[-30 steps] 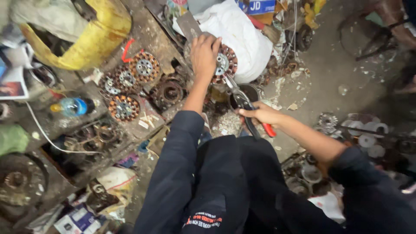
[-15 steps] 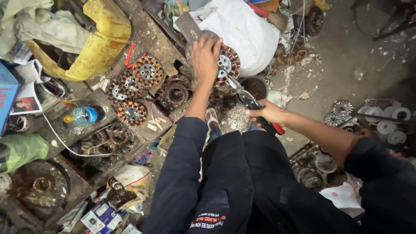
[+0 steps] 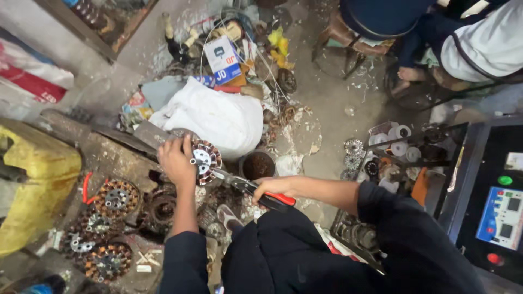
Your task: The person uses pliers to repeatedly pull copper wire out of the slots of a circular motor stator. They hold the stator with one hand and extract the wire with the other, working on a cluttered workbench.
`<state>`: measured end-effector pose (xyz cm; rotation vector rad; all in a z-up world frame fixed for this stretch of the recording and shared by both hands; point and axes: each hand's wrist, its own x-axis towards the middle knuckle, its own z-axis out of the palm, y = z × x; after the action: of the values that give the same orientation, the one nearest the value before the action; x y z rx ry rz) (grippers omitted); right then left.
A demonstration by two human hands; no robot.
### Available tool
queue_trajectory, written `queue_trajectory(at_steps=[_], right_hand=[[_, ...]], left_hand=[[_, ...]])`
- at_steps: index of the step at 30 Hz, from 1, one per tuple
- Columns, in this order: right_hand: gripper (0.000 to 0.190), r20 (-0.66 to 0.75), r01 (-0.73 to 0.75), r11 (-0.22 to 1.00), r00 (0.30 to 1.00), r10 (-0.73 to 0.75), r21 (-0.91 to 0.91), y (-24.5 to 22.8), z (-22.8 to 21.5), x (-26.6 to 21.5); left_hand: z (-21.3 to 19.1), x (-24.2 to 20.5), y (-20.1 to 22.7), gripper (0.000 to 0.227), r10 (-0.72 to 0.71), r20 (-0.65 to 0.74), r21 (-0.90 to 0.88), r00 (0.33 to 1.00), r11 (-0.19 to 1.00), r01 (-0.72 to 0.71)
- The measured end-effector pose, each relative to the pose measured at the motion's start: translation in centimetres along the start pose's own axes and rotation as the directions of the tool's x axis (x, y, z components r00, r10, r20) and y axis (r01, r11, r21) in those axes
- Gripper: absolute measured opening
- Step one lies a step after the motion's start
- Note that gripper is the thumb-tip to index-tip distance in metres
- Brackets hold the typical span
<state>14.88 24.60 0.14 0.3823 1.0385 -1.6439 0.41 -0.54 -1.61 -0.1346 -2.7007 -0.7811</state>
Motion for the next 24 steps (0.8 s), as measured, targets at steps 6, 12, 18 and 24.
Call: queue_trajectory(at_steps=[6,12,18,24], right_hand=[[0.028,0.061,0.004,1.0,0.998,-0.006,0.031,2.0,-4.0,1.1],[0.033,0.19,0.075,0.993,0.977,-0.091,0.089,2.5,-4.8,1.2],[0.047,0.103,-0.008,0.997,0.995,0.016,-0.079,0.8,-3.0,-1.7],[0.047,0.259,-0.026,1.0,0.966,0.024,0.004,0.1,-2.1,-2.2]], left_hand=[[-0.3,0.4,0.7,0.039,0.0,0.005,0.029,1.0,1.0,0.0],[-0.1,0.4,0.4,0.042,-0.041,0.037,0.037,0.998,0.999,0.04],[0.1,0.3,0.1,0.042,-0.052,0.028,0.046,0.998,0.998,0.05],[-0.2,0.5,0.5,0.041,-0.067,0.03,0.046,0.997,0.997,0.066]])
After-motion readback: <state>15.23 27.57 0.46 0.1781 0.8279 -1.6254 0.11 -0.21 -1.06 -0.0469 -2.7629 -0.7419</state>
